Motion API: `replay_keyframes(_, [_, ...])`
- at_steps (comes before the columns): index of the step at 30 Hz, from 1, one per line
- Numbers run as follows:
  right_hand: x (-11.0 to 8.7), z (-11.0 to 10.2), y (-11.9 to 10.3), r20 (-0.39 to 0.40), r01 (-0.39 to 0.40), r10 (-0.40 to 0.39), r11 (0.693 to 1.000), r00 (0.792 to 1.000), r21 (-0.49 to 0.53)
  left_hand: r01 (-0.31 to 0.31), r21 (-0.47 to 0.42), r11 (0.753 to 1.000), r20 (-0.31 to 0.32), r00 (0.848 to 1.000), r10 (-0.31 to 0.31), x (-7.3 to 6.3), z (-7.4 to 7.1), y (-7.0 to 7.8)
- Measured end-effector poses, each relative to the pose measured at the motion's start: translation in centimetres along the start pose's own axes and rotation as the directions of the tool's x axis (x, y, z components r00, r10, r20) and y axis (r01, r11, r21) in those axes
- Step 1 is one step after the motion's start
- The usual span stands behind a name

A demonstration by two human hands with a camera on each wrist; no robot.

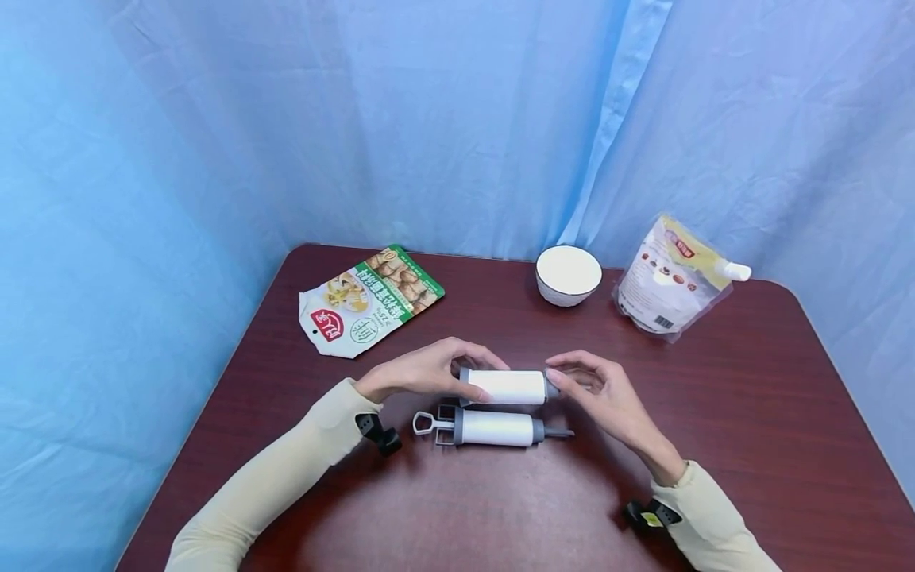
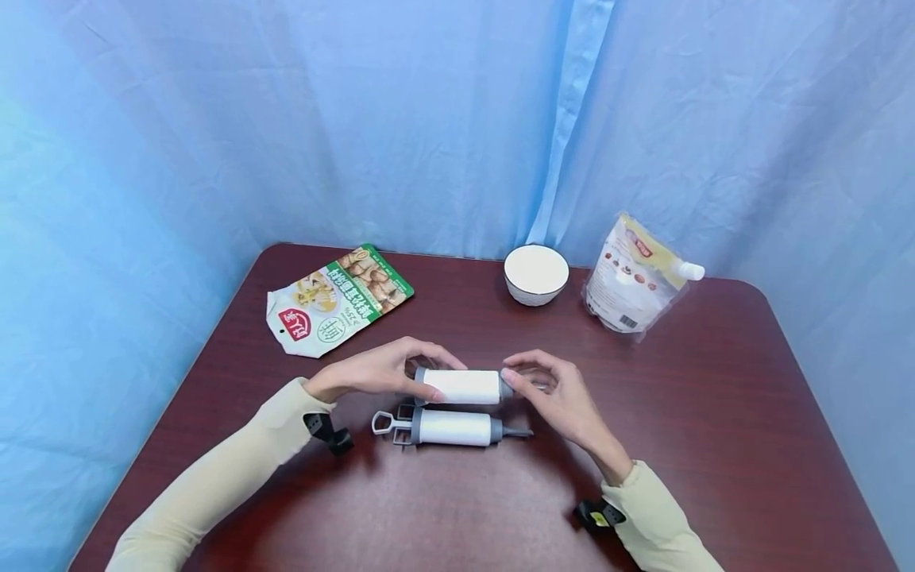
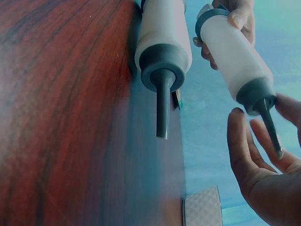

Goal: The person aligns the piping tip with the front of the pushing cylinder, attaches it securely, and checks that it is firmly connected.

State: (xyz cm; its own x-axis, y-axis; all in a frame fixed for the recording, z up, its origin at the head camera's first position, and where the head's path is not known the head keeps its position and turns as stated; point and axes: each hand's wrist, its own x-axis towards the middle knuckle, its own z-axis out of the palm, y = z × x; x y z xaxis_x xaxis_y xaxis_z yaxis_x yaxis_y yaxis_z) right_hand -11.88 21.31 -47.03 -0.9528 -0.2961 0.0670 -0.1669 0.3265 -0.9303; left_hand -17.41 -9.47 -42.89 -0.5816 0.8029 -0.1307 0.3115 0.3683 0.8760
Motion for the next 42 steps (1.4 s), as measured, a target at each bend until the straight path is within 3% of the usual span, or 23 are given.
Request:
replay_keyframes(5, [0.17, 0.07, -0.06, -0.015, 0.013, -0.012, 1.000, 1.000, 0.021, 0.006, -0.010, 1.000, 0.001, 1.000, -0.006, 0.17, 0.17, -0.23])
replay_keyframes(17, [0.00, -0.37, 0.07, 0.083, 0.029, -0.037, 0.995, 0.996, 0.095, 0.041, -0.045, 0.998, -0.052, 0.998, -0.044, -0.17, 0.06, -0.85])
replay_keyframes(29, [0.04, 0.03, 0.15, -0.008, 0.016, -0.015, 0.999, 1.000, 0.034, 0.016, -0.038, 0.999, -0.029, 0.999, -0.018, 0.13, 0.77, -0.49])
replay_keyframes(42, [-0.19, -0.60, -0.17, 0.055, 0.010, -0.015, 0.997, 0.998, 0.083, 0.032, -0.051, 0.998, -0.065, 0.997, -0.035, 0.06, 0.26, -0.62])
